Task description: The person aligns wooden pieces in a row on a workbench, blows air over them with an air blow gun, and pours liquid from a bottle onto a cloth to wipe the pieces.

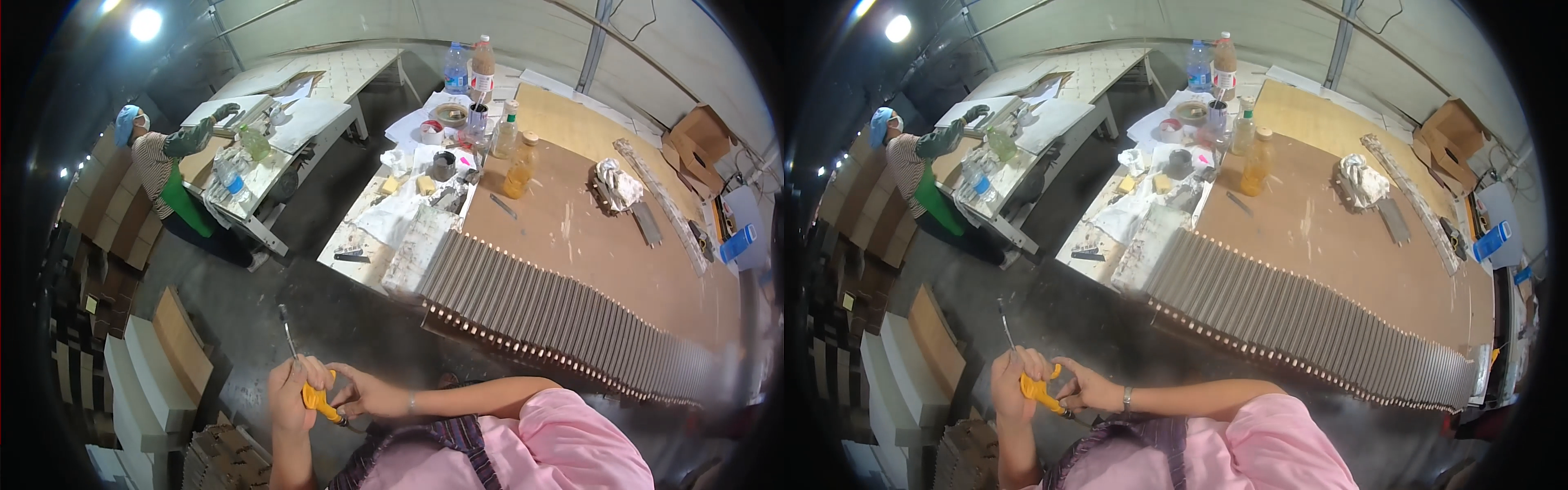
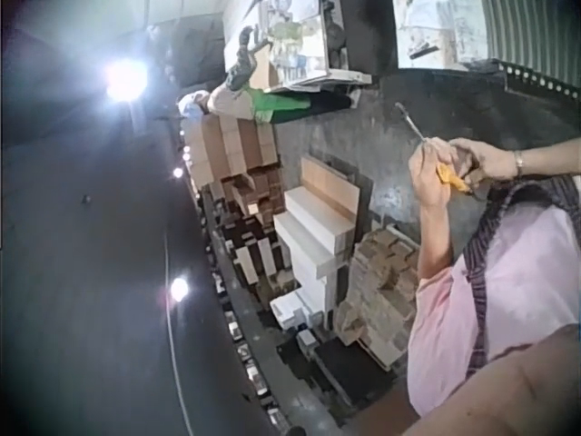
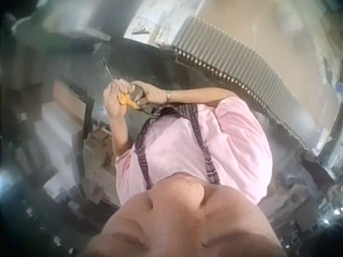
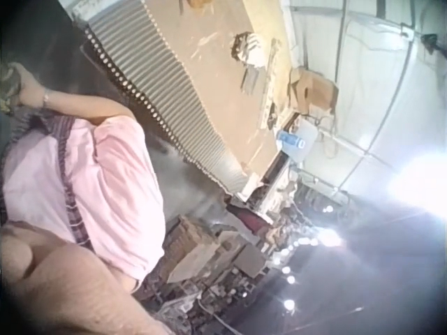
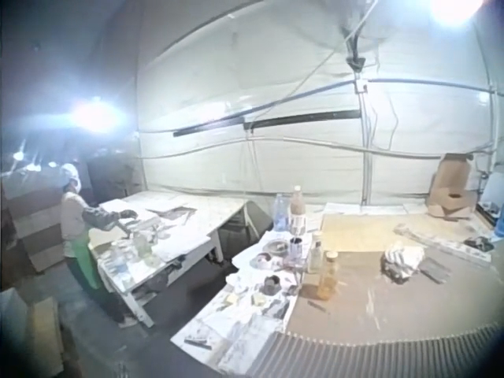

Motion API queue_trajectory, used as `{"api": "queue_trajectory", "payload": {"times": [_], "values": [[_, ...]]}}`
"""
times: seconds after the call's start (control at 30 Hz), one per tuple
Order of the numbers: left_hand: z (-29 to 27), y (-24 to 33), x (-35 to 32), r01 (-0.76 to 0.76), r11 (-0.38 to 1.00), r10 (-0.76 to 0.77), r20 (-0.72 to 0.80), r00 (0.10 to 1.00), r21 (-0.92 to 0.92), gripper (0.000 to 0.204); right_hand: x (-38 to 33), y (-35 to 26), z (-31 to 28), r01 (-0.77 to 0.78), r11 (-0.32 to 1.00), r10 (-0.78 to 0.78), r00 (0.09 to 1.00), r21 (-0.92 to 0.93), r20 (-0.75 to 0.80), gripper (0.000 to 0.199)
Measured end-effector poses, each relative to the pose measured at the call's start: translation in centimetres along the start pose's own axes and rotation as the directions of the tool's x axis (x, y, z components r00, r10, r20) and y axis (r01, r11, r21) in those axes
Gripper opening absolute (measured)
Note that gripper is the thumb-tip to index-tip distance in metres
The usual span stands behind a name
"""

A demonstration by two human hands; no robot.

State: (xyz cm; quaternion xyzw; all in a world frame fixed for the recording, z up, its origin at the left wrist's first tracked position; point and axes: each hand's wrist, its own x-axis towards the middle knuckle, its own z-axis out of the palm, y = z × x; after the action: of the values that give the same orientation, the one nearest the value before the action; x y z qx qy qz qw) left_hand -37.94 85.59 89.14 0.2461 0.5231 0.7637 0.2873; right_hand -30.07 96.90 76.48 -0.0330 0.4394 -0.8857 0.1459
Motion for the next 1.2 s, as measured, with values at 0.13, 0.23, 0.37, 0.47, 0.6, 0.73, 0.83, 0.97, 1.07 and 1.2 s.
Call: {"api": "queue_trajectory", "payload": {"times": [0.13,0.23,0.37,0.47,0.6,0.73,0.83,0.97,1.07,1.2], "values": [[0.4,-0.4,-1.5,0.094,0.995,-0.092,-0.057,0.994,0.034,0.035,-1.5,0.9,2.0,-0.080,0.993,0.085,0.995,0.091,-0.058,0.079],[0.1,-1.3,-2.6,0.147,0.989,-0.145,-0.059,0.988,0.029,0.035,-3.0,1.6,3.6,-0.096,0.985,0.115,0.986,0.146,-0.122,0.074],[-0.3,-2.8,-4.7,0.199,0.980,-0.199,-0.026,0.980,-0.006,0.031,-4.0,3.9,4.8,-0.129,0.962,0.172,0.970,0.239,-0.171,0.068],[-1.0,-3.9,-5.9,0.203,0.979,-0.203,-0.017,0.979,0.019,0.028,-4.8,4.3,6.1,-0.147,0.939,0.207,0.963,0.311,-0.169,0.077],[-0.6,-4.1,-5.6,0.223,0.975,-0.224,-0.027,0.974,-0.015,0.026,-6.0,4.4,7.4,0.068,0.981,-0.035,0.983,0.180,-0.181,0.080],[0.6,-4.1,-6.7,0.173,0.982,-0.186,0.211,0.960,0.078,0.061,-6.4,4.5,7.9,0.109,0.973,-0.039,0.947,0.205,-0.318,0.058],[-0.1,-6.1,-7.2,-0.045,0.920,-0.104,0.354,0.929,0.389,0.072,-7.5,3.3,8.5,0.128,0.970,-0.023,0.894,0.206,-0.447,0.041],[-0.4,-6.3,-7.5,0.069,0.830,-0.295,0.332,0.896,0.553,0.061,-8.1,3.5,8.5,0.063,0.965,0.058,0.896,0.255,-0.440,0.041],[-1.4,-7.7,-6.8,0.128,0.898,-0.295,0.360,0.885,0.421,0.053,-8.0,5.3,7.0,0.171,0.921,-0.004,0.903,0.351,-0.431,0.049],[-2.1,-7.4,-5.7,-0.003,0.950,-0.103,0.323,0.941,0.312,0.040,-9.9,-1.7,2.9,-0.200,0.910,-0.003,0.872,-0.363,-0.489,0.023]]}}
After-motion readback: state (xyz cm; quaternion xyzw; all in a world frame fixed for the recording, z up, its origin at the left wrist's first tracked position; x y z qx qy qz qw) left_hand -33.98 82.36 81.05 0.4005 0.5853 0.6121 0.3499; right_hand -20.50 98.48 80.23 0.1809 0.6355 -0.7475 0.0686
